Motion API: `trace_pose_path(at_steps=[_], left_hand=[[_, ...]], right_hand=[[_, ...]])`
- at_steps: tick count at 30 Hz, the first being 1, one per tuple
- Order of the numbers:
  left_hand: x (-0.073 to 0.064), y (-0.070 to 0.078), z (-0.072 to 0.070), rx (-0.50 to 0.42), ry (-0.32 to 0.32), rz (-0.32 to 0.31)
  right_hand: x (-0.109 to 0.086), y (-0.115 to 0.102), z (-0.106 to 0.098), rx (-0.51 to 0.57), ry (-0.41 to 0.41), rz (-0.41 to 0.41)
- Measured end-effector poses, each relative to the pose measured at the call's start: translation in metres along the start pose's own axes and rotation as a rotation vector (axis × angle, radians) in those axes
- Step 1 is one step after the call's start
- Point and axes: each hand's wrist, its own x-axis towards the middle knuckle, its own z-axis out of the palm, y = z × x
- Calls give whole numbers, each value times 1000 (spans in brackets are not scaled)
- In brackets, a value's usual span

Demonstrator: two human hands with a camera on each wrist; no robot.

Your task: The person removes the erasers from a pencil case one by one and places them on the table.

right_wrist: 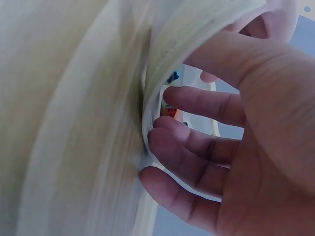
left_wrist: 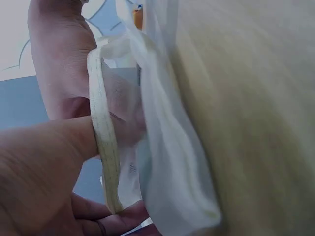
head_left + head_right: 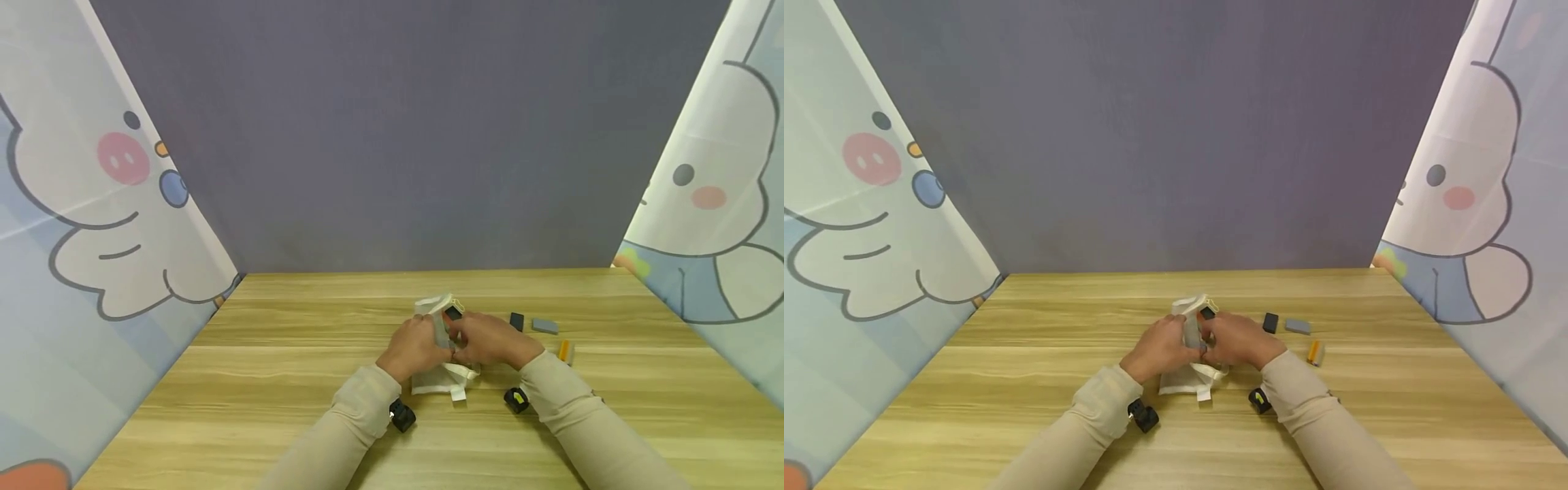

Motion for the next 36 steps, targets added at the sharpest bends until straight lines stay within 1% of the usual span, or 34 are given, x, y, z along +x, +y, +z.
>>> trace_pose_path(at_steps=[3, 6, 9, 14, 17, 21, 24, 31, 36], left_hand=[[1, 2, 1, 1, -19, -1], [1, 4, 2, 8, -37, -17], [1, 8, 1, 2, -41, -27], [4, 18, 1, -8, -14, -19], [5, 21, 2, 8, 7, -49], [5, 18, 3, 28, 17, -89], [4, 16, 3, 31, 22, -98], [4, 11, 3, 16, 6, -100], [5, 7, 3, -33, 1, -96]], right_hand=[[-2, 2, 1, 26, -6, 4], [-4, 2, 2, 43, -3, 2], [-5, 3, 1, 48, 1, -9], [-6, 6, -5, 2, 12, -13], [-4, 5, -8, -11, -1, -8], [-2, 3, -9, 5, -21, -2], [-1, 2, -7, 12, -26, 4], [-2, 4, -2, 39, -27, -5], [-4, 6, 0, 63, -23, -2]])
